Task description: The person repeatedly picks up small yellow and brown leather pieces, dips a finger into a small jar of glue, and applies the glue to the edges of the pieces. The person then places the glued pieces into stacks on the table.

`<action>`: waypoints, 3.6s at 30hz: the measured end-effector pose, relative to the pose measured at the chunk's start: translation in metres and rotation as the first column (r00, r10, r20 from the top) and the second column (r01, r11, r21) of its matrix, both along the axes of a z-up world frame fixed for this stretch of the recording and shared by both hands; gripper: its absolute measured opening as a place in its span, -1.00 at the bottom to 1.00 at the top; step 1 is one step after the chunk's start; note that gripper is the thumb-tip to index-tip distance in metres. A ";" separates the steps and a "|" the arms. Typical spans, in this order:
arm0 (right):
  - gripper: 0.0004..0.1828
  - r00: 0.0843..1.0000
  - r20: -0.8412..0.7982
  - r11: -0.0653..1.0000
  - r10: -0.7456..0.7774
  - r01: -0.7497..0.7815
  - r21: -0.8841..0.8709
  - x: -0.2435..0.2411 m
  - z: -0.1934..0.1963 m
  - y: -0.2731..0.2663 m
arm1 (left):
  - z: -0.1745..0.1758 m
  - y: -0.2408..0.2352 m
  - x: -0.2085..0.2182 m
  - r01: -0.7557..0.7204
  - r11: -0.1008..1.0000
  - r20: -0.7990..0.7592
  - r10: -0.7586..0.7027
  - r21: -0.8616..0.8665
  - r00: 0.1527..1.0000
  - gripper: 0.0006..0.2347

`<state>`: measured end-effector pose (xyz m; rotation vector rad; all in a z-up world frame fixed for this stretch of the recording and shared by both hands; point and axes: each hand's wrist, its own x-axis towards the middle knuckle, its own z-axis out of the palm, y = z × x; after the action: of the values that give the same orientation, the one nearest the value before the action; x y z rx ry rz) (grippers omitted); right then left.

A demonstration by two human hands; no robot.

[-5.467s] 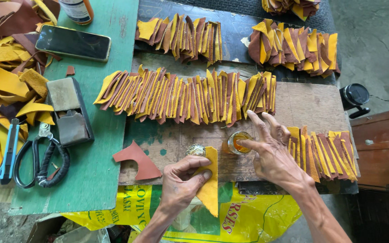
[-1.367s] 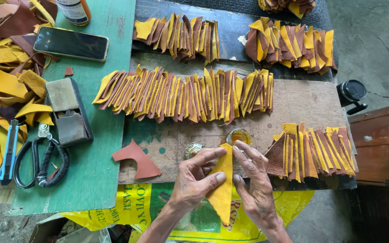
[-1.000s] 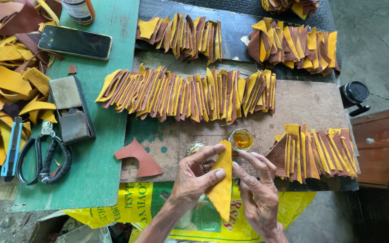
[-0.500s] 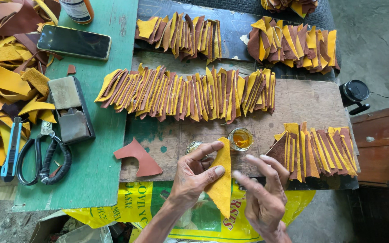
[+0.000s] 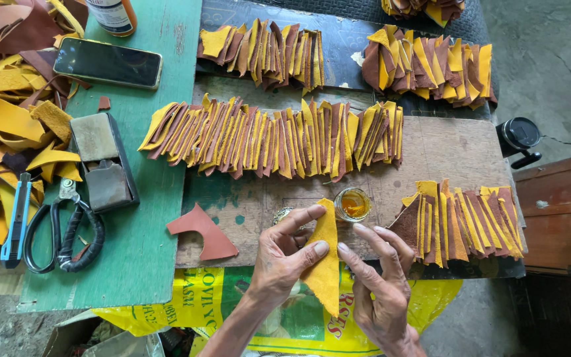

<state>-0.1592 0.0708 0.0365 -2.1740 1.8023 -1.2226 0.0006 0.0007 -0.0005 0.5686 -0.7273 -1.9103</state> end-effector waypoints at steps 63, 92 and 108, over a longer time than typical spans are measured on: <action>-0.48 0.952 0.306 0.994 0.009 -0.041 0.100 0.009 0.004 0.020 | 0.007 -0.010 0.003 -0.116 0.976 0.107 0.137 -0.185 0.985 -0.46; -0.45 0.987 0.160 0.997 -0.022 0.010 0.075 0.000 0.016 0.015 | 0.014 -0.013 -0.002 -0.168 0.960 0.139 0.202 -0.224 0.969 -0.47; -0.41 0.860 0.135 0.871 -0.492 0.488 0.063 -0.079 0.004 0.054 | 0.023 -0.008 -0.074 0.132 0.928 0.399 0.019 -0.348 0.917 -0.59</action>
<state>-0.2386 0.1253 0.0403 -1.5966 2.3726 -1.3824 -0.0736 -0.0068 0.0227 0.7070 -1.3482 -1.6626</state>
